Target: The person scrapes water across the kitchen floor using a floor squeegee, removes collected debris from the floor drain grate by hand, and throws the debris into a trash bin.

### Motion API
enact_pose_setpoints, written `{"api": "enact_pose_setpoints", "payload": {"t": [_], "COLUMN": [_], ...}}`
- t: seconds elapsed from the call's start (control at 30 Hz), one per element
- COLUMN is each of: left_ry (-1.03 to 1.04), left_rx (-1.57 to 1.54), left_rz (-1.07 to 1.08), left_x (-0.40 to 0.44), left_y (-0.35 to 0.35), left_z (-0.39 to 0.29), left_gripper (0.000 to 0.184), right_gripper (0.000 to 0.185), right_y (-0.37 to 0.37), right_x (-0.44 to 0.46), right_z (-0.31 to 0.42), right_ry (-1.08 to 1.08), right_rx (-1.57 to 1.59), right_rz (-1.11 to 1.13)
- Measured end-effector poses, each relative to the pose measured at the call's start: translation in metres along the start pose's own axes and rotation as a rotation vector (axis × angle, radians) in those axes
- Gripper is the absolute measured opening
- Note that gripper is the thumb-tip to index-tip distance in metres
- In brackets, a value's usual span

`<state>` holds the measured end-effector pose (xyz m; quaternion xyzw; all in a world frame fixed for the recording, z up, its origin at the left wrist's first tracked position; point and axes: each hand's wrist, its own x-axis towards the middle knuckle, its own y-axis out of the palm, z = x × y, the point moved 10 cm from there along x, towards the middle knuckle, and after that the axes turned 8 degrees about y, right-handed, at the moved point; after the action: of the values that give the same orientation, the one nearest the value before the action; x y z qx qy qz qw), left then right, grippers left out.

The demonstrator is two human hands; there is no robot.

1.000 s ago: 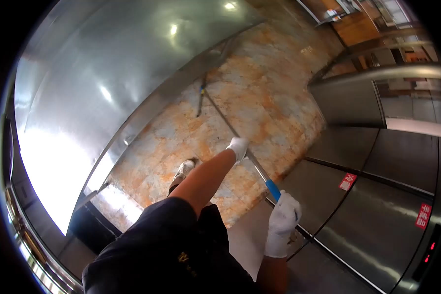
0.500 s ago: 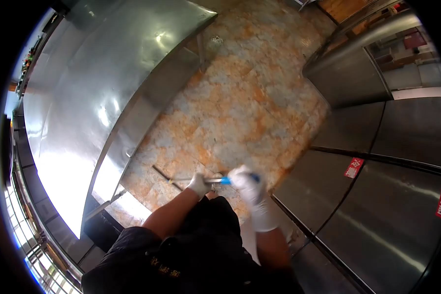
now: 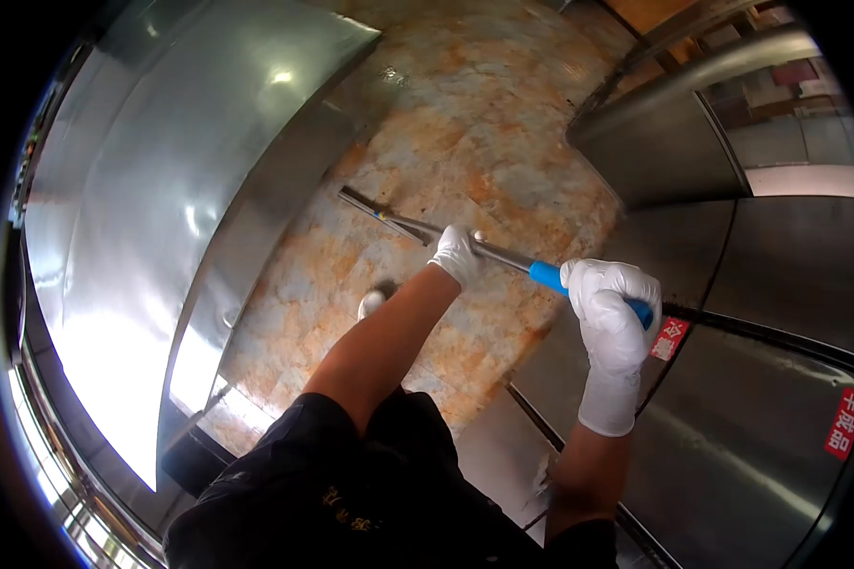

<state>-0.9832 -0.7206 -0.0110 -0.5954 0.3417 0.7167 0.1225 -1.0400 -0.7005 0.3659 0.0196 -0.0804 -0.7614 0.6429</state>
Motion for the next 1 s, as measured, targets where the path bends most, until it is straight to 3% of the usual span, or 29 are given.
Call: {"api": "enact_pose_setpoints", "payload": {"t": [0.13, 0.27, 0.33, 0.4, 0.5, 0.57, 0.63, 0.7, 0.77, 0.8, 0.83, 0.9, 1.0], "left_ry": [0.0, -0.018, -0.073, -0.096, -0.104, -0.149, -0.222, -0.3, -0.324, -0.414, -0.506, -0.585, -0.664], "left_rx": [0.016, 0.155, 0.201, 0.241, 0.444, 0.621, 0.788, 1.154, 1.282, 1.443, 1.602, 1.756, 2.103], "left_rz": [-0.052, 0.235, 0.341, 0.346, 0.285, 0.341, 0.302, 0.359, 0.37, 0.323, 0.26, 0.305, 0.346], "left_x": [0.009, 0.025, 0.044, 0.065, 0.077, 0.094, 0.035, -0.067, -0.093, -0.124, -0.159, -0.199, -0.267], "left_y": [0.032, 0.129, 0.174, 0.196, 0.187, 0.158, 0.125, 0.109, 0.061, 0.049, 0.034, 0.01, -0.052], "left_z": [-0.004, -0.027, -0.035, -0.041, -0.043, -0.048, -0.06, -0.079, -0.098, -0.105, -0.114, -0.118, -0.097], "left_gripper": [0.012, 0.007, 0.011, 0.012, 0.012, 0.013, 0.01, 0.011, 0.015, 0.016, 0.017, 0.011, 0.009], "right_gripper": [0.02, 0.019, 0.021, 0.018, 0.008, 0.015, 0.02, 0.025, 0.023, 0.021, 0.019, 0.022, 0.019], "right_y": [-0.017, -0.02, -0.018, -0.046, -0.042, -0.023, 0.03, 0.035, 0.017, 0.006, 0.001, 0.019, 0.105], "right_x": [0.035, 0.091, 0.12, 0.131, 0.123, 0.119, 0.111, 0.068, 0.008, -0.028, -0.072, -0.148, -0.181], "right_z": [0.004, 0.003, 0.001, -0.027, -0.023, -0.001, 0.055, 0.053, 0.007, -0.045, -0.111, -0.224, -0.295], "right_ry": [0.024, 0.133, -0.106, 0.049, 0.103, 0.04, -0.11, -0.151, -0.036, 0.161, 0.368, 0.562, 0.333], "right_rx": [-0.007, -0.249, -0.249, -0.25, -0.197, -0.174, -0.069, 0.159, 0.021, 0.051, 0.102, 0.437, 1.063], "right_rz": [-0.099, -0.236, -0.149, -0.309, -0.362, -0.335, -0.049, -0.283, -0.616, -0.742, -0.862, -1.071, -0.852]}}
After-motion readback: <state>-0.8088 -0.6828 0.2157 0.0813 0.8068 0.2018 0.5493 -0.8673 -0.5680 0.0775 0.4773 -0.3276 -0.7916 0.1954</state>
